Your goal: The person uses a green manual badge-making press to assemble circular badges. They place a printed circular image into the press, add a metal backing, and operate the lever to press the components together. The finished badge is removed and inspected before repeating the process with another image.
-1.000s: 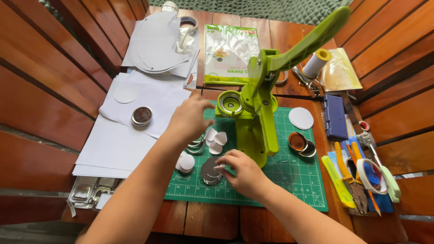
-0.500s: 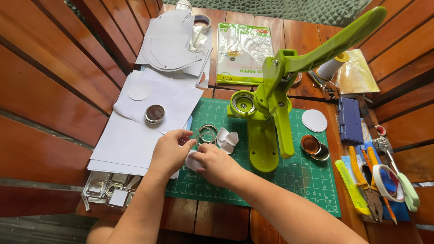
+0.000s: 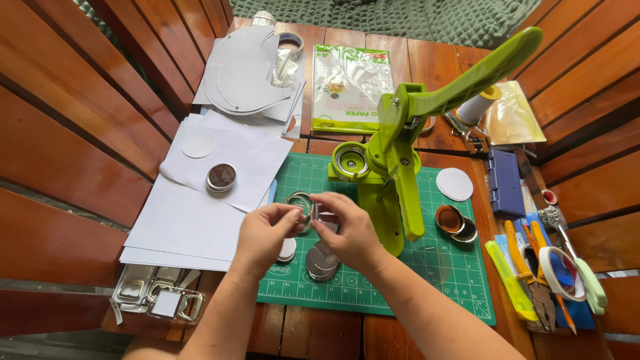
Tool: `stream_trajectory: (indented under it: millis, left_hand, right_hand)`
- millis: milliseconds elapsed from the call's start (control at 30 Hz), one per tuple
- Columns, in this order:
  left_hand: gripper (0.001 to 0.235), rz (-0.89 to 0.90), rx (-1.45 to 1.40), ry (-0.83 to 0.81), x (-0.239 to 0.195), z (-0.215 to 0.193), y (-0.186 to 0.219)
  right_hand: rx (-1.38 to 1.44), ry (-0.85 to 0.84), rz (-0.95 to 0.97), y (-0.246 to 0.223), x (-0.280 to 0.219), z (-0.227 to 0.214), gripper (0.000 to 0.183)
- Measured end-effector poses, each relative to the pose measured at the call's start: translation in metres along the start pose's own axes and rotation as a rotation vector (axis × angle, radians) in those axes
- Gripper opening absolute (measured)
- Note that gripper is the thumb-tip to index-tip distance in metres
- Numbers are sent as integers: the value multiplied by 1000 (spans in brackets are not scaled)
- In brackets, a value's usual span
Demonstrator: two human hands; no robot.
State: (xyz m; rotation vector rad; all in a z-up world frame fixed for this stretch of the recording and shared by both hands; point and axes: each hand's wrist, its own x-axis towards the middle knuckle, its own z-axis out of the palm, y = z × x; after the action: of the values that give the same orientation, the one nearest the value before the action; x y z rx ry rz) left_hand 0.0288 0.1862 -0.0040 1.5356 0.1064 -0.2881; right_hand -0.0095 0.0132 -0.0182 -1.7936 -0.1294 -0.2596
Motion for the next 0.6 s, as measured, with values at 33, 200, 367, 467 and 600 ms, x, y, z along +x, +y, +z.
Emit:
stream_trajectory:
  millis: [33, 200, 367, 467, 600]
  left_hand:
    - [19, 1, -1, -44, -2, 6, 0]
    - [18, 73, 73, -124, -7, 24, 9]
    - [15, 113, 154, -82, -7, 31, 13]
    - [12, 128, 191, -63, -7, 31, 13]
    - [11, 136, 183, -62, -6, 29, 14]
  right_hand:
    - [-1, 32, -21, -2, 1, -4, 47]
    - [-8, 129, -46, -10, -4, -13, 44]
    - [-41, 136, -88, -10, -5, -17, 47]
    - [-58, 133, -101, -11, -5, -17, 46]
    - [-49, 112, -102, -16, -5, -18, 47]
